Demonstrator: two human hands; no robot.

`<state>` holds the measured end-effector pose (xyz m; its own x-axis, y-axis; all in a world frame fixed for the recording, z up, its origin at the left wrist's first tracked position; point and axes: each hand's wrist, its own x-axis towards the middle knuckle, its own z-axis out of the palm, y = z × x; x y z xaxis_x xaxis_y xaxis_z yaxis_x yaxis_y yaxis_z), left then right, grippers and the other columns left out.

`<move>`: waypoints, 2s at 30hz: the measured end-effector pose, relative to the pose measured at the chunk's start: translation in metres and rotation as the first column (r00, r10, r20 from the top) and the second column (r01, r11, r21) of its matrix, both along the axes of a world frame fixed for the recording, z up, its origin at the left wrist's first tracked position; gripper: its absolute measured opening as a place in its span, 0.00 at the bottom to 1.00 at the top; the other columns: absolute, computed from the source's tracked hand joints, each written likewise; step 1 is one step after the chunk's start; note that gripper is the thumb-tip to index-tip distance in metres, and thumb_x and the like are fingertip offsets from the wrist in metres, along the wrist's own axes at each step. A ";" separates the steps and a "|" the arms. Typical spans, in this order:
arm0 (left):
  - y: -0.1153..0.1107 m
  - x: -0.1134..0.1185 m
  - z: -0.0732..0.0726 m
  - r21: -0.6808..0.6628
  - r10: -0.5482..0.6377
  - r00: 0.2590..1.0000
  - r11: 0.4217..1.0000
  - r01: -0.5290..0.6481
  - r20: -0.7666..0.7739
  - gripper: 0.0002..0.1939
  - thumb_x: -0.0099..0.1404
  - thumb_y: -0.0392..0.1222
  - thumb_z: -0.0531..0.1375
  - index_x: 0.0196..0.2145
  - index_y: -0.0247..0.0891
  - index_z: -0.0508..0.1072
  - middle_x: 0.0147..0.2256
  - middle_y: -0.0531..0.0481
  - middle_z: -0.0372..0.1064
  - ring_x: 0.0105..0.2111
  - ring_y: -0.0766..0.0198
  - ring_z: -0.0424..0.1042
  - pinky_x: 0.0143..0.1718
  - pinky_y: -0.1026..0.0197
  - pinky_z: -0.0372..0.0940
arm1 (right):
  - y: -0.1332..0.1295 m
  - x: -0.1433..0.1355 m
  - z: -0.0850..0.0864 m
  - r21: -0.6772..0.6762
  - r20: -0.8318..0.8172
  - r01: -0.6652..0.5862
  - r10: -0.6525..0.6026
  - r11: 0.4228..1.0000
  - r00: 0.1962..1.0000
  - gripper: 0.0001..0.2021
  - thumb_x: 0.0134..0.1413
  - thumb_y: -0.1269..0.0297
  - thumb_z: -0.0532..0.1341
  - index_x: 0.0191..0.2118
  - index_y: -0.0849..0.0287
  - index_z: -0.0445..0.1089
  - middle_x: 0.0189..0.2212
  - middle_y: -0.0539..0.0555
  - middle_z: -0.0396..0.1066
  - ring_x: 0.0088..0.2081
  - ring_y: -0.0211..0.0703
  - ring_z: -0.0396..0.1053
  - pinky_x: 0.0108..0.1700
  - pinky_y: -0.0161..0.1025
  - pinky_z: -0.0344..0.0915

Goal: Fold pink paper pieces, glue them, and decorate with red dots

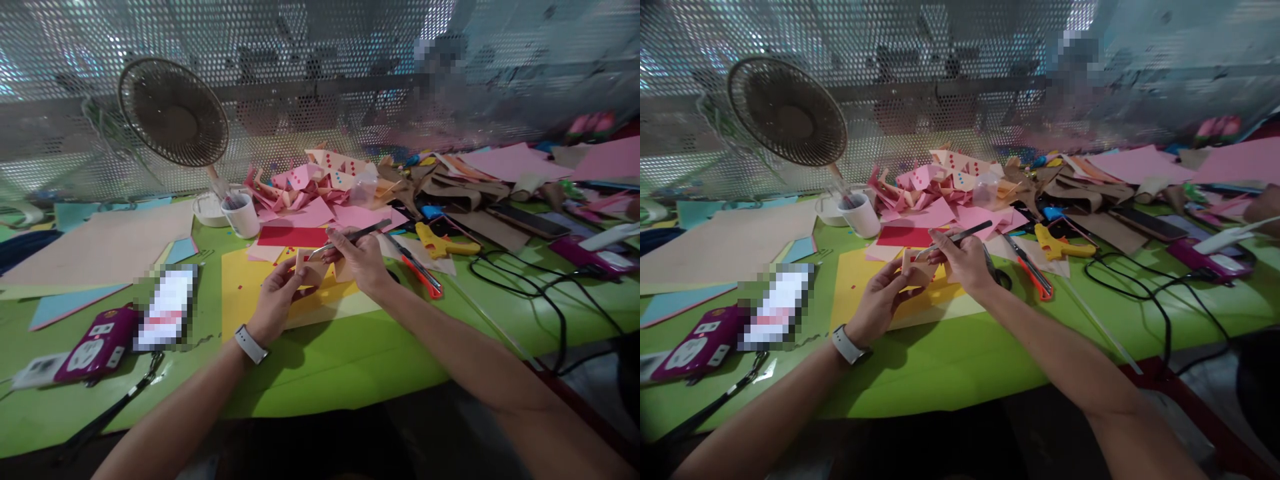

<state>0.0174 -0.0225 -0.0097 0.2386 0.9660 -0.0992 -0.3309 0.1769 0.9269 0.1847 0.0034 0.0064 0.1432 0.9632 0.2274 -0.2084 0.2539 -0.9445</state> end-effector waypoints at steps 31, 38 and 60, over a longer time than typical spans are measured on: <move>0.002 -0.001 0.001 0.003 0.059 0.995 0.998 -0.059 -0.081 0.22 0.50 0.53 0.71 0.40 0.40 0.77 0.39 0.48 0.73 0.39 0.58 0.73 0.34 0.58 0.74 | -0.006 -0.004 0.009 0.020 0.048 -0.013 0.012 1.000 0.999 0.23 0.39 0.42 0.70 0.25 0.59 0.68 0.17 0.49 0.73 0.19 0.38 0.72 0.25 0.35 0.73; 0.003 -0.002 0.000 -0.024 0.059 0.997 0.998 -0.060 -0.044 0.21 0.49 0.53 0.71 0.39 0.40 0.78 0.37 0.50 0.72 0.34 0.65 0.70 0.31 0.62 0.73 | -0.006 -0.002 0.007 0.062 0.029 0.040 -0.042 0.997 0.999 0.19 0.47 0.46 0.68 0.27 0.58 0.69 0.18 0.48 0.72 0.19 0.36 0.71 0.25 0.34 0.72; 0.008 -0.007 0.001 0.192 0.132 0.979 0.976 -0.100 -0.159 0.16 0.54 0.53 0.69 0.33 0.37 0.80 0.31 0.50 0.74 0.32 0.66 0.69 0.36 0.64 0.65 | -0.007 0.011 -0.002 0.446 0.812 -0.275 -0.257 0.851 0.523 0.13 0.66 0.57 0.54 0.44 0.53 0.75 0.33 0.54 0.75 0.36 0.43 0.71 0.40 0.39 0.64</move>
